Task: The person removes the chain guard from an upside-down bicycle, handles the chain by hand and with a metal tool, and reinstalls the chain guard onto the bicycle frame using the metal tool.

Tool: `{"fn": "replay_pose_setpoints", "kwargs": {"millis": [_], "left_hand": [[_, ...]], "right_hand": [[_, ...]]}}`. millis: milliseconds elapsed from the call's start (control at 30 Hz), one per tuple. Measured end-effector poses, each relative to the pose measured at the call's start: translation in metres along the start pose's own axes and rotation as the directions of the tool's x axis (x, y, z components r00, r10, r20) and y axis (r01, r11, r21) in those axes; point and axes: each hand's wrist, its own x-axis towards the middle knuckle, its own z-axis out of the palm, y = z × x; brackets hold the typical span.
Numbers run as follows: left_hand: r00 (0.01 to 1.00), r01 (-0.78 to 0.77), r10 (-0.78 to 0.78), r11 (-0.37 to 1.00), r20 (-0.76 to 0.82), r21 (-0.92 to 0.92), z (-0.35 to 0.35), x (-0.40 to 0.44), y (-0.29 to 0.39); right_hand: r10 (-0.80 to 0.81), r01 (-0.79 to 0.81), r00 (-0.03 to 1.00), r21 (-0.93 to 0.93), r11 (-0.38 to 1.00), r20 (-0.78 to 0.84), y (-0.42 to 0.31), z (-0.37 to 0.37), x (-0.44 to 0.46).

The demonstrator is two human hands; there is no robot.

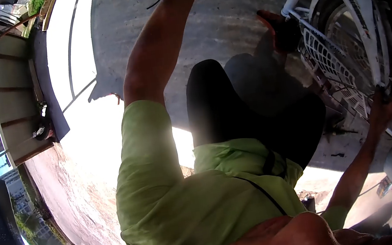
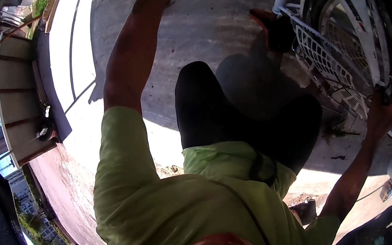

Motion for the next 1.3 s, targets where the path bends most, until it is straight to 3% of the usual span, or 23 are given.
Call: {"fn": "replay_pose_setpoints", "kwargs": {"millis": [67,100,133,167,200,233,300,400,467,500,600,633,700,900,933,967,1000,1033,1100,1133,1167,1233,1300], "left_hand": [[0.947,-0.321,0.319,0.938,-0.031,-0.131,-0.042,-0.047,-0.063],[0.994,-0.111,0.113,0.982,-0.008,0.150,-0.073,-0.089,-0.084],[0.993,0.120,-0.110,0.905,-0.046,0.408,-0.109,-0.138,-0.100],[0.938,0.333,-0.319,0.716,-0.137,0.613,-0.139,-0.189,-0.115],[0.833,0.550,-0.491,0.677,-0.256,0.490,-0.158,-0.239,-0.131],[0.690,0.724,-0.621,0.607,-0.372,0.328,-0.177,-0.292,-0.156],[0.471,0.880,-0.751,0.364,-0.464,0.305,-0.209,-0.411,-0.203],[0.400,0.915,-0.741,0.290,-0.540,0.280,-0.201,-0.534,-0.227],[0.370,0.929,-0.746,0.284,-0.554,0.239,-0.174,-0.552,-0.220],[0.440,0.895,-0.697,0.286,-0.566,0.343,-0.172,-0.579,-0.255],[0.424,0.906,-0.659,0.302,-0.622,0.298,-0.133,-0.542,-0.239],[0.465,0.885,-0.598,0.297,-0.653,0.357,-0.125,-0.541,-0.250],[0.551,0.834,-0.468,0.275,-0.691,0.478,-0.117,-0.538,-0.270],[0.506,0.811,-0.649,0.133,-0.568,0.569,-0.135,-0.533,-0.296],[0.393,0.919,-0.725,0.303,-0.565,0.251,-0.141,-0.526,-0.291],[0.300,0.908,-0.812,0.404,-0.500,-0.110,-0.146,-0.515,-0.280],[0.241,0.787,-0.892,0.411,-0.383,-0.461,-0.147,-0.500,-0.269],[0.318,0.658,-0.876,0.480,-0.363,-0.581,-0.142,-0.475,-0.249],[0.496,0.519,-0.808,0.569,-0.317,-0.638,-0.131,-0.426,-0.214],[0.575,0.441,-0.760,0.599,-0.302,-0.668,-0.126,-0.404,-0.196],[0.651,0.372,-0.721,0.577,-0.239,-0.727,-0.121,-0.381,-0.179],[0.783,0.244,-0.609,0.489,-0.128,-0.837,-0.107,-0.342,-0.148],[0.869,0.241,-0.494,0.425,-0.001,-0.872,-0.092,-0.311,-0.119]], "right_hand": [[-0.059,0.056,0.998,0.133,0.990,0.018,0.039,0.014,0.012],[-0.062,0.062,0.998,-0.040,0.997,0.018,0.040,0.011,0.017],[-0.069,0.070,0.998,-0.214,0.974,0.015,0.040,0.008,0.021],[-0.157,0.151,0.987,-0.158,0.976,-0.026,0.055,0.012,0.025],[-0.234,0.226,0.969,-0.106,0.968,-0.076,0.065,0.017,0.030],[-0.127,0.126,0.992,-0.041,0.991,-0.023,0.037,0.009,0.019],[-0.201,0.200,0.979,-0.183,0.962,0.013,0.048,0.005,0.024],[-0.193,0.195,0.981,-0.253,0.948,0.034,0.047,-0.002,0.025],[-0.225,0.221,0.974,-0.336,0.916,0.025,0.069,0.000,0.033],[-0.313,0.293,0.949,-0.466,0.835,0.035,0.084,0.001,0.040],[-0.472,0.417,0.881,-0.530,0.739,0.035,0.085,0.002,0.042],[-0.457,0.412,0.889,-0.437,0.800,0.001,0.096,0.006,0.045],[-0.477,0.429,0.879,-0.435,0.792,-0.001,0.102,0.005,0.048],[-0.496,0.440,0.864,-0.614,0.655,0.090,0.089,-0.007,0.040],[-0.538,0.467,0.835,-0.667,0.581,0.116,0.086,-0.006,0.040],[-0.637,0.528,0.753,-0.730,0.433,0.166,0.095,-0.007,0.044],[-0.643,0.540,0.751,-0.697,0.471,0.148,0.102,-0.006,0.045],[-0.649,0.553,0.750,-0.662,0.507,0.130,0.109,-0.005,0.047],[-0.355,0.317,0.934,-0.361,0.877,-0.044,0.056,-0.001,0.031],[-0.330,0.290,0.944,-0.468,0.835,-0.003,0.053,-0.001,0.028],[-0.285,0.269,0.958,-0.256,0.929,-0.027,0.064,0.008,0.027],[-0.251,0.249,0.967,-0.062,0.967,-0.041,0.075,0.017,0.028],[-0.265,0.259,0.963,-0.123,0.958,-0.036,0.070,0.016,0.028]]}}
